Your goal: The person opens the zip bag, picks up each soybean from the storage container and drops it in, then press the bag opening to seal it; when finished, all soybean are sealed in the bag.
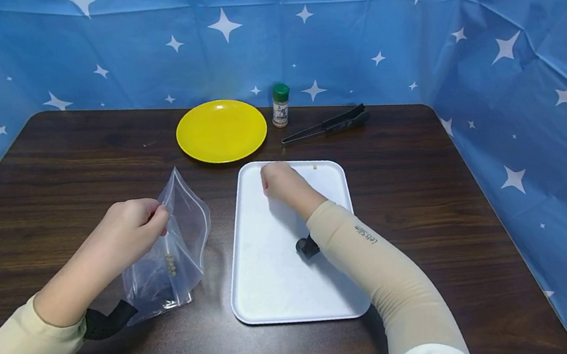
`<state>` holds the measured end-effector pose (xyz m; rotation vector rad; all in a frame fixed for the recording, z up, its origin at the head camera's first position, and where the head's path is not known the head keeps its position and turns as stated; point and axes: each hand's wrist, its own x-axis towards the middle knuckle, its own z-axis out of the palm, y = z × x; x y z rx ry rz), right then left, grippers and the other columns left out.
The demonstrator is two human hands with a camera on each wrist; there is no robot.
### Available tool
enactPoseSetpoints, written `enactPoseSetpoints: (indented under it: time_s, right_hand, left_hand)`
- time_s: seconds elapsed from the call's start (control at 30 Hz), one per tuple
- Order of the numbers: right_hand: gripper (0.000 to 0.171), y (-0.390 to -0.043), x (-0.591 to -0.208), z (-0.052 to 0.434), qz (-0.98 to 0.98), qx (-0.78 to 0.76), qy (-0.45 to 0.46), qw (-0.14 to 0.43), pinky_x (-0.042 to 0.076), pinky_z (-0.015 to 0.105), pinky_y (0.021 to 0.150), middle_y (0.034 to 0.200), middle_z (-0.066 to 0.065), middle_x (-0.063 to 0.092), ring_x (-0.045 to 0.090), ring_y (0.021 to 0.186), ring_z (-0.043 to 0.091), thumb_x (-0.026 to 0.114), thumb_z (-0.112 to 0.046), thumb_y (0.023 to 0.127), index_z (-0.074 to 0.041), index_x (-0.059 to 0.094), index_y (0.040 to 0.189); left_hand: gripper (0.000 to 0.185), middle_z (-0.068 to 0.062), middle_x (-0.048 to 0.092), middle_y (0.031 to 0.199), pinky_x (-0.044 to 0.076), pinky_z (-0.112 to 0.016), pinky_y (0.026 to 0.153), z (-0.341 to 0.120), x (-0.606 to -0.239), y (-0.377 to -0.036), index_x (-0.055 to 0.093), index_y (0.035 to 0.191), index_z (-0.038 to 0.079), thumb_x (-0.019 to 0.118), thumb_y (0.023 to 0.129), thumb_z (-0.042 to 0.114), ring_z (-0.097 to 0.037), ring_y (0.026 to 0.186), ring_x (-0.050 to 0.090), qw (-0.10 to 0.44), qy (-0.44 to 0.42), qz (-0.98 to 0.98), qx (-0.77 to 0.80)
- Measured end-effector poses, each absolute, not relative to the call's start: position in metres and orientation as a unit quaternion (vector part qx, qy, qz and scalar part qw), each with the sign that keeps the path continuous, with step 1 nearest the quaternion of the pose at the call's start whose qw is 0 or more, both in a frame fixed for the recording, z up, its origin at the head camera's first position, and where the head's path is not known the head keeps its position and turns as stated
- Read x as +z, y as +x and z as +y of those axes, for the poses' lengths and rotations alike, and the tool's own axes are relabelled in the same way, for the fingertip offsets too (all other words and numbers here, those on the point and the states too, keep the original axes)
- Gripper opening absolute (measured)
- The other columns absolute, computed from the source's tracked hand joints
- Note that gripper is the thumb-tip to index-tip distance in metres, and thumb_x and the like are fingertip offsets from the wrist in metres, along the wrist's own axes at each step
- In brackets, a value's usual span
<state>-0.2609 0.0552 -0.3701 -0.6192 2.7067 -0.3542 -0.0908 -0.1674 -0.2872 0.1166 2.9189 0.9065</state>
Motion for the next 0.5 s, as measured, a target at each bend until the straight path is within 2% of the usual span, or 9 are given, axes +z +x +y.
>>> enactPoseSetpoints:
  time_s: [0.27,0.43,0.5]
  right_hand:
    - [0.011,-0.26,-0.367,0.054,0.954,-0.115,-0.213,0.175,0.042,0.027,0.065,0.08,0.006,0.058,0.049,0.075,0.02,0.058,0.003,0.082,-0.006,0.064,0.083]
    - [0.0,-0.254,-0.347,0.052,0.944,-0.187,-0.211,0.174,0.045,0.028,0.064,0.082,0.006,0.058,0.051,0.077,0.021,0.063,-0.008,0.088,-0.008,0.063,0.088]
    - [0.005,-0.247,-0.331,0.047,0.933,-0.227,-0.221,0.173,0.046,0.027,0.064,0.082,0.005,0.058,0.052,0.077,0.021,0.065,-0.014,0.088,-0.009,0.062,0.088]
  left_hand:
    - [0.035,-0.004,0.034,0.052,0.031,-0.032,0.049,-0.167,-0.287,-0.091,0.04,0.06,0.008,0.035,0.094,0.016,-0.019,0.045,0.032,0.044,0.035,0.954,0.296]
    - [0.034,-0.004,0.034,0.053,0.031,-0.032,0.049,-0.167,-0.287,-0.092,0.04,0.06,0.008,0.035,0.093,0.016,-0.019,0.045,0.032,0.042,0.037,0.953,0.297]
    - [0.034,-0.004,0.034,0.053,0.031,-0.032,0.049,-0.167,-0.287,-0.092,0.04,0.06,0.008,0.035,0.093,0.016,-0.019,0.045,0.031,0.04,0.037,0.953,0.297]
